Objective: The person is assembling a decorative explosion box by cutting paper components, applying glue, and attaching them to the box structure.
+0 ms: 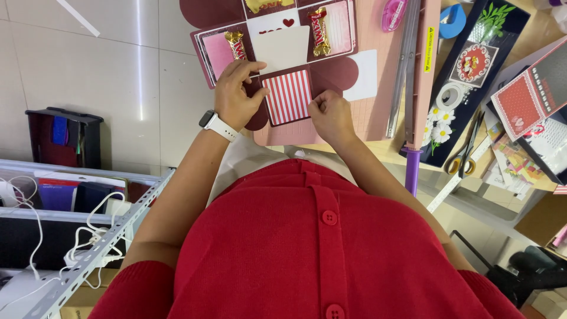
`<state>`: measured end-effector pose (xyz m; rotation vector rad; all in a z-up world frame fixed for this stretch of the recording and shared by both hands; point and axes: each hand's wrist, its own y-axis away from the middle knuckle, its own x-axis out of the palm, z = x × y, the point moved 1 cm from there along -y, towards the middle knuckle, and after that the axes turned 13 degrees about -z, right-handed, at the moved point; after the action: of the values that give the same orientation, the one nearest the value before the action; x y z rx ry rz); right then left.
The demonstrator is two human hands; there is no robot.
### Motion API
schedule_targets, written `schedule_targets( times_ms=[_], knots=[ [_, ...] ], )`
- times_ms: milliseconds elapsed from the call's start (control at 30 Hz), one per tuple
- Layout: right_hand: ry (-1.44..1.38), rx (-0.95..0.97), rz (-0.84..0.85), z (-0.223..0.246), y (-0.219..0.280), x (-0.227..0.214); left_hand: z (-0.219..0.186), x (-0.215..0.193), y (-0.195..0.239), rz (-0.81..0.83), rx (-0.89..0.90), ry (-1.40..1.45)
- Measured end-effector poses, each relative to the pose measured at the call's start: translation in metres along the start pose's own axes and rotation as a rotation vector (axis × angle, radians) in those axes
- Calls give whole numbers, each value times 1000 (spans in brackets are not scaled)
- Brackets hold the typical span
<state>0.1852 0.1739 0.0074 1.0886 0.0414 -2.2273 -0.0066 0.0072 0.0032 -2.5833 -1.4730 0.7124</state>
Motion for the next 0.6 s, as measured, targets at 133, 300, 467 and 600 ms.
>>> schedule_targets(
  times_ms=[133,300,467,600],
  knots=[
    [0,-8,-21,2,1,0,-2,-1,-1,7,41,-10],
    [41,-2,-41,2,-1,0,13,9,11,12,199,-187],
    [74,-6,-49,5,-1,-1,31,21,31,29,308,-280],
    [92,-17,-50,5,-2,0,15,14,40,103,399,-386]
  ],
)
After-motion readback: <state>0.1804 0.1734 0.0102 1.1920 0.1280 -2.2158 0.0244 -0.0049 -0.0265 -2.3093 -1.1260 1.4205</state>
